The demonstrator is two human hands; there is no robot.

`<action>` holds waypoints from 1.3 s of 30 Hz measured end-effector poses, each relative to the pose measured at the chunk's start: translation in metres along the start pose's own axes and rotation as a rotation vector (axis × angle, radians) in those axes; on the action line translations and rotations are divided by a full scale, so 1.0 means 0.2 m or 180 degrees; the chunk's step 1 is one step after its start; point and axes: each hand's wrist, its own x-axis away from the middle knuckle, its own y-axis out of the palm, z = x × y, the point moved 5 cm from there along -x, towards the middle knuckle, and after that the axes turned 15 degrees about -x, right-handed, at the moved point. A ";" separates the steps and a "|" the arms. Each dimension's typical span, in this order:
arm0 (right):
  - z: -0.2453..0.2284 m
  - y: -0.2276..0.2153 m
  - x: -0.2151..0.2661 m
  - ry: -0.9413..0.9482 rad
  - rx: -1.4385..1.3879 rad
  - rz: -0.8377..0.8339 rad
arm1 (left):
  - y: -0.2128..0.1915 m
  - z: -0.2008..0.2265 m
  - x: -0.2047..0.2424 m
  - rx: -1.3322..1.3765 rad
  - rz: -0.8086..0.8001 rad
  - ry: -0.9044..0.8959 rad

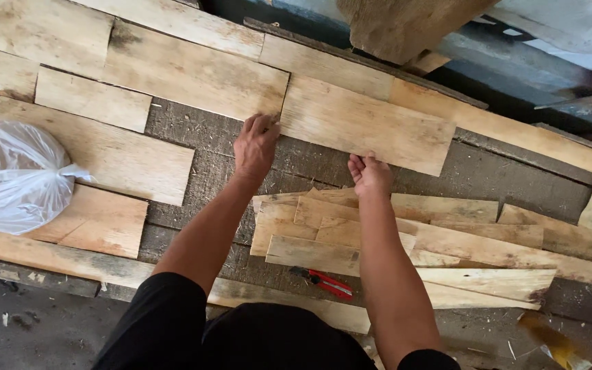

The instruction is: Sorting, inspecting, and trimming thin wooden planks at a workshop workbench.

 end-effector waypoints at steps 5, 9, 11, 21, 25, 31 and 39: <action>-0.06 0.04 0.07 0.0112 0.0336 0.0153 | -0.06 0.04 -0.05 0.0017 -0.0077 0.0022; -0.12 0.08 0.20 0.0351 0.0803 0.0254 | -0.02 0.03 -0.04 0.0085 -0.0215 0.0001; -0.14 0.08 0.25 0.0350 0.0886 0.0273 | 0.03 0.02 -0.03 0.0001 -0.0282 0.0005; -0.48 0.19 0.38 -0.2319 0.3925 0.0414 | -0.01 0.04 -0.06 -0.0063 -0.0535 0.0043; -0.72 0.13 0.31 -0.3089 0.3661 0.1047 | 0.01 0.04 -0.05 -0.0041 -0.0429 0.0050; -0.80 -0.01 0.05 -0.2531 0.4430 0.0556 | 0.02 0.03 -0.06 -0.0165 -0.0479 0.0081; -0.80 -0.03 0.06 -0.2076 0.3884 0.0617 | 0.10 0.01 -0.03 -0.0189 -0.0438 0.0140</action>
